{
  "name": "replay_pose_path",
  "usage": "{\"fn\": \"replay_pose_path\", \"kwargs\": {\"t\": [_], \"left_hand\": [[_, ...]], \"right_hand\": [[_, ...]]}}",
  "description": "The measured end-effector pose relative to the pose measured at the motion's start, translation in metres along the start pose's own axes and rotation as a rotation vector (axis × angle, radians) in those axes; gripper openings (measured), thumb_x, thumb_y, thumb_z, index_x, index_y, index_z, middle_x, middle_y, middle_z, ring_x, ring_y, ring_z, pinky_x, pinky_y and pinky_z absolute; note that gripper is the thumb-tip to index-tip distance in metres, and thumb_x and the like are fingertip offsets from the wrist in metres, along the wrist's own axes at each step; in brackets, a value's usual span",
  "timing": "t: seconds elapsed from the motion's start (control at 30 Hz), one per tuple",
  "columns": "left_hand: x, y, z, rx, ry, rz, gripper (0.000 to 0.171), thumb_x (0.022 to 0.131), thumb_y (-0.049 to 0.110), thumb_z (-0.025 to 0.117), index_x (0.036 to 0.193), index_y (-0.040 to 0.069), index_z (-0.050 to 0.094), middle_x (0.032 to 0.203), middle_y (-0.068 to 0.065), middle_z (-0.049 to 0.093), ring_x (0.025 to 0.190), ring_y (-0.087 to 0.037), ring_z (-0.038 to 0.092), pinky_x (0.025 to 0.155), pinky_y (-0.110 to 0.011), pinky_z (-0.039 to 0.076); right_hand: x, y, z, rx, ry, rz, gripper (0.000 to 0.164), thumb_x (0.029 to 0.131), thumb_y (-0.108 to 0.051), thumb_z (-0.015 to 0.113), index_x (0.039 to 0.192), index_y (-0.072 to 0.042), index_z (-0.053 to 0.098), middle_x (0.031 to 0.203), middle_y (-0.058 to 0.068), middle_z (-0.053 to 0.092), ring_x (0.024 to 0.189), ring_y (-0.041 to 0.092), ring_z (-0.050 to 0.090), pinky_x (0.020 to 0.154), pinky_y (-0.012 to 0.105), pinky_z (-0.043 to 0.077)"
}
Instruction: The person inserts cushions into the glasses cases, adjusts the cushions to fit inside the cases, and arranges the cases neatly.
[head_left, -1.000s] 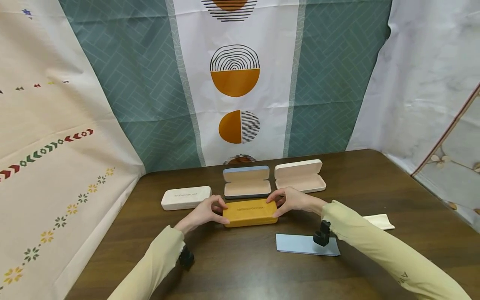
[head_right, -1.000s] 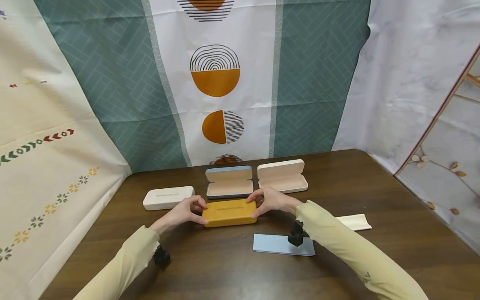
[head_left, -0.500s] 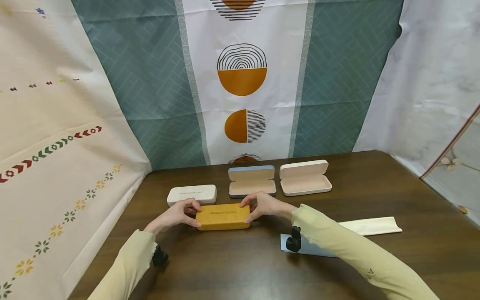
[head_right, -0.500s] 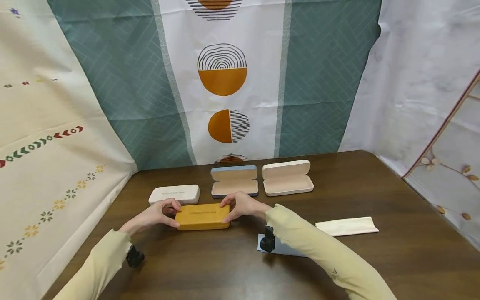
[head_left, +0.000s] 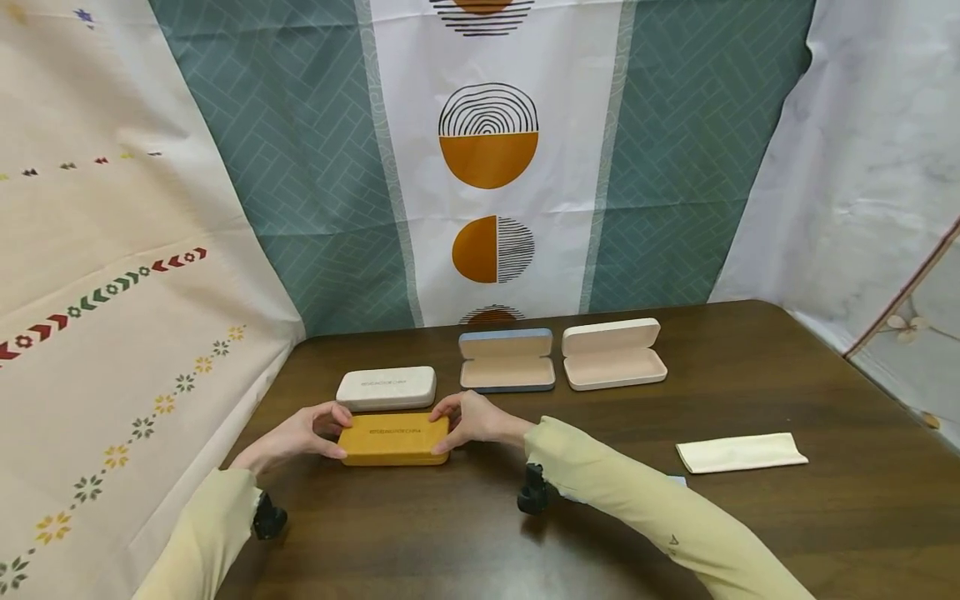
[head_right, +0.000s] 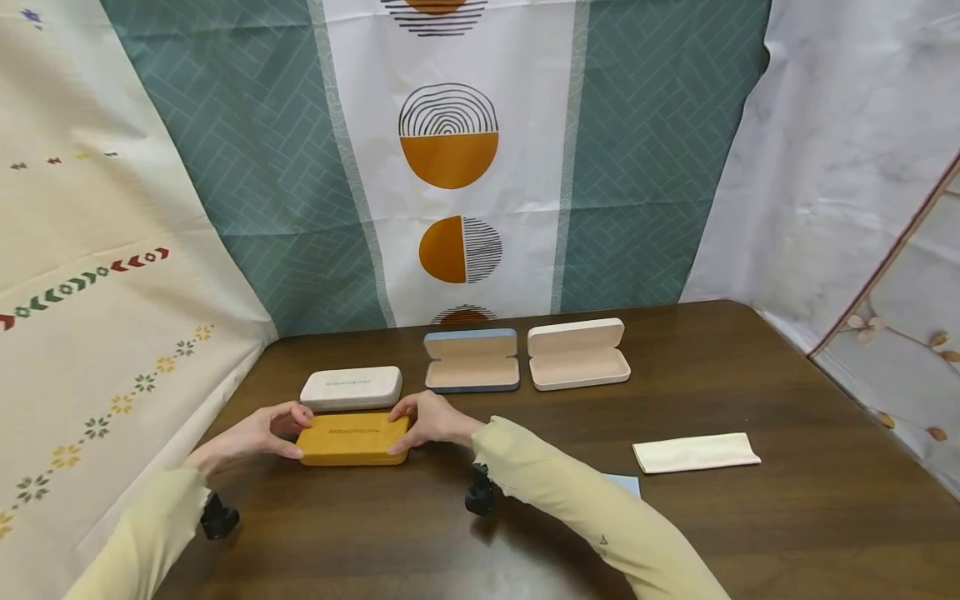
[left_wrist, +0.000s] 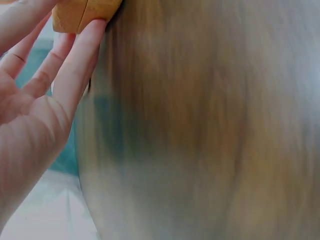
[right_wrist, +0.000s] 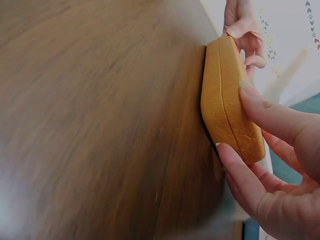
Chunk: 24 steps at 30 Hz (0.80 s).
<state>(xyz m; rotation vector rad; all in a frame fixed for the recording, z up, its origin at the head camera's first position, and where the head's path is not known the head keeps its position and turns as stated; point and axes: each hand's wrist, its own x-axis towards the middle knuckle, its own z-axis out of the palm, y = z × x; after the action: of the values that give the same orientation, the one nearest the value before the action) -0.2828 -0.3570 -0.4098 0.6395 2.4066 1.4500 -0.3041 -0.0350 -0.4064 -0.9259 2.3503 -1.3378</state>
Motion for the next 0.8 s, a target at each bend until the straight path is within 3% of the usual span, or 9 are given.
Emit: {"fn": "replay_pose_path", "kwargs": {"t": [0.27, 0.5, 0.67, 0.8], "left_hand": [[-0.016, -0.010, -0.016, -0.052, 0.024, -0.034, 0.037, 0.071, 0.000, 0.074, 0.098, -0.007, 0.049, 0.115, -0.021, 0.043, 0.105, -0.037, 0.046, 0.081, -0.038, 0.044], [-0.022, -0.010, -0.021, -0.088, 0.021, -0.051, 0.037, 0.073, -0.002, 0.072, 0.099, -0.009, 0.046, 0.117, -0.024, 0.039, 0.108, -0.043, 0.040, 0.079, -0.033, 0.045], [-0.020, -0.004, -0.023, -0.071, 0.000, -0.094, 0.040, 0.072, 0.000, 0.074, 0.101, -0.008, 0.048, 0.117, -0.023, 0.043, 0.108, -0.044, 0.042, 0.078, -0.036, 0.046], [-0.018, 0.004, -0.029, 0.003, -0.042, -0.127, 0.042, 0.073, 0.004, 0.075, 0.105, -0.007, 0.050, 0.117, -0.023, 0.048, 0.106, -0.043, 0.045, 0.077, -0.035, 0.046]], "right_hand": [[0.015, -0.013, 0.017, 0.065, 0.008, 0.065, 0.038, 0.063, -0.006, 0.082, 0.097, -0.005, 0.065, 0.088, 0.000, 0.058, 0.056, 0.010, 0.052, 0.051, 0.024, 0.048], [0.021, -0.016, 0.023, 0.084, 0.015, 0.085, 0.037, 0.063, -0.008, 0.083, 0.096, -0.007, 0.066, 0.088, 0.000, 0.055, 0.059, 0.010, 0.052, 0.053, 0.024, 0.048], [0.019, -0.014, 0.017, 0.114, -0.018, 0.077, 0.037, 0.064, -0.007, 0.082, 0.098, -0.006, 0.065, 0.093, 0.004, 0.054, 0.063, 0.011, 0.052, 0.055, 0.025, 0.049], [0.012, -0.012, 0.000, 0.139, -0.085, 0.046, 0.039, 0.068, -0.003, 0.079, 0.102, -0.001, 0.062, 0.100, 0.013, 0.054, 0.072, 0.016, 0.054, 0.059, 0.028, 0.050]]}}
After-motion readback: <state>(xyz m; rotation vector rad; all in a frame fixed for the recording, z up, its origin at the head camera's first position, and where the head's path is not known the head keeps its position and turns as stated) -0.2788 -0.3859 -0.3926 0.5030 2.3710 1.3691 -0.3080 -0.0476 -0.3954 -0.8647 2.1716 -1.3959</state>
